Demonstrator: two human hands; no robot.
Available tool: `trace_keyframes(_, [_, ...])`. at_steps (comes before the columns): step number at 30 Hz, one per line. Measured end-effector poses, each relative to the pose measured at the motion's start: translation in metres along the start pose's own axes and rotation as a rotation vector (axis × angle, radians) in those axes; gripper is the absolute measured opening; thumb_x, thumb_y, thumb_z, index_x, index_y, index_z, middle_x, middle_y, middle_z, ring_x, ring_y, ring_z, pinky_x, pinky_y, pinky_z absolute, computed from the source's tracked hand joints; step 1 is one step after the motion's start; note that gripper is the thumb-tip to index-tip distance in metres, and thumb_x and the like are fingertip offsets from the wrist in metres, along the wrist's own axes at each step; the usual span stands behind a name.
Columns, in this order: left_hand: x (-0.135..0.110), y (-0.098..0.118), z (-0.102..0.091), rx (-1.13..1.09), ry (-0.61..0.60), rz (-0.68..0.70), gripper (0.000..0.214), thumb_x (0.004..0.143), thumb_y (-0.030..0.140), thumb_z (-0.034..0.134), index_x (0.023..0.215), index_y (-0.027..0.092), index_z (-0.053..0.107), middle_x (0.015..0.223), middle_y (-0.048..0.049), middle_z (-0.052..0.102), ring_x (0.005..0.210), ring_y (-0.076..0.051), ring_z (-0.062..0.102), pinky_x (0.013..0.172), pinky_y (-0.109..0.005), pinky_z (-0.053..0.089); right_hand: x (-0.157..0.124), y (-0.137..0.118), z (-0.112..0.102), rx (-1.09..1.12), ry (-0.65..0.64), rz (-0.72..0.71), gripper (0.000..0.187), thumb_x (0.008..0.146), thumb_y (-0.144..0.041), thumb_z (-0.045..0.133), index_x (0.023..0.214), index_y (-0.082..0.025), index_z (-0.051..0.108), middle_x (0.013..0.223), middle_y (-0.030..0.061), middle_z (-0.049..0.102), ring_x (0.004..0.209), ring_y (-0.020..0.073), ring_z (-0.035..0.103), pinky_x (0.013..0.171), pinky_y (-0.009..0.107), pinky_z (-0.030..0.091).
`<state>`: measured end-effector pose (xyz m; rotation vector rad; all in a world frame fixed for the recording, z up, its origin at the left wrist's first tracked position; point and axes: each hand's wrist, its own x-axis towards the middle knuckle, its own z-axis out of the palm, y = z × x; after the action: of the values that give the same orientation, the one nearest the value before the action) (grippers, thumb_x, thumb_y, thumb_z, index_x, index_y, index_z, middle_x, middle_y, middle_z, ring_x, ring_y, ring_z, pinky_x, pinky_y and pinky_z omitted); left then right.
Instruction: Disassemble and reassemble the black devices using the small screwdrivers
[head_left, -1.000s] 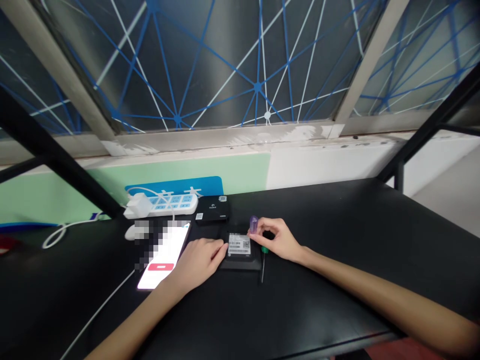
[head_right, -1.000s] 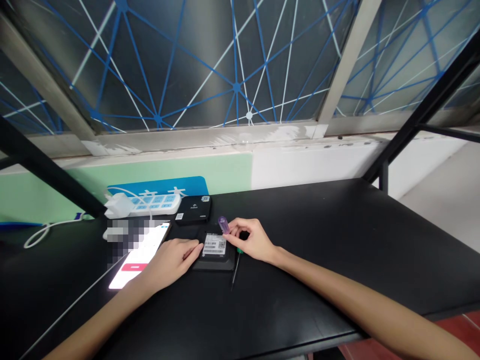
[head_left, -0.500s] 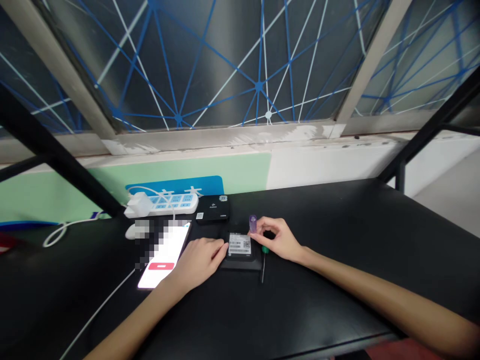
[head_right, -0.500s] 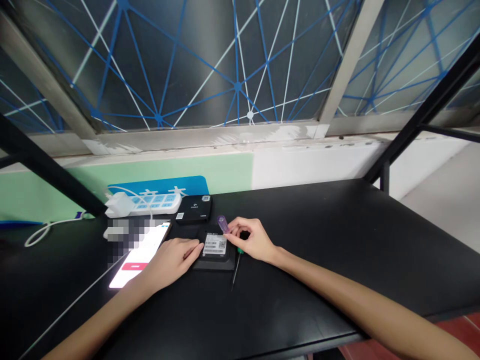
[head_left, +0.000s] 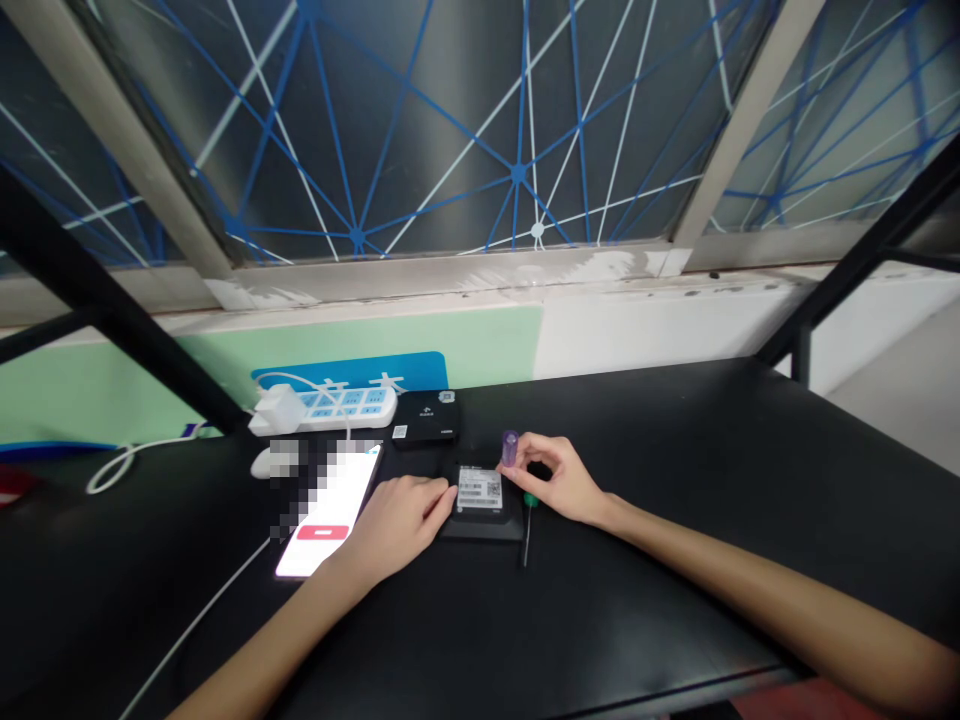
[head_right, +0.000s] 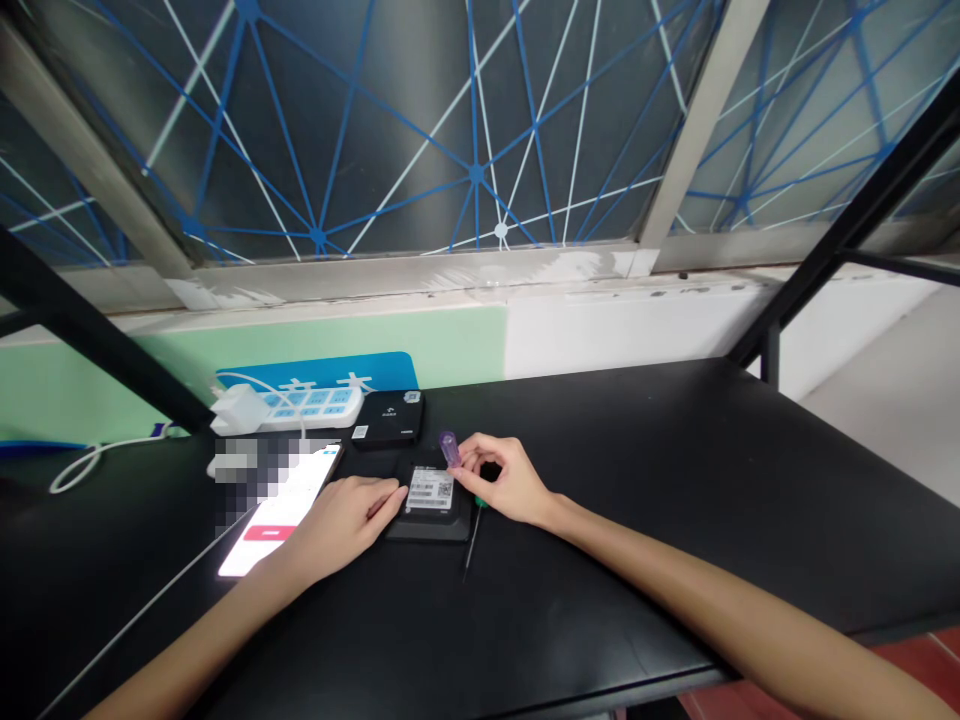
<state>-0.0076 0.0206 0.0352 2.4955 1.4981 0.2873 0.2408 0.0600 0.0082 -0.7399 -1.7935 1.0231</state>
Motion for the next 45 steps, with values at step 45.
trace_keyframes(45, [0.0000, 0.0025, -0.0024, 0.016, -0.004, -0.001, 0.043, 0.104, 0.036, 0.032, 0.069, 0.021, 0.053, 0.069, -0.0012, 0.063, 0.065, -0.019, 0.062, 0.057, -0.028, 0.030, 0.0013, 0.0026, 0.0003, -0.025, 0.022, 0.036, 0.025, 0.082, -0.038, 0.073, 0.082, -0.016, 0.062, 0.074, 0.0022, 0.064, 0.062, 0.0125, 0.058, 0.061, 0.027, 0.052])
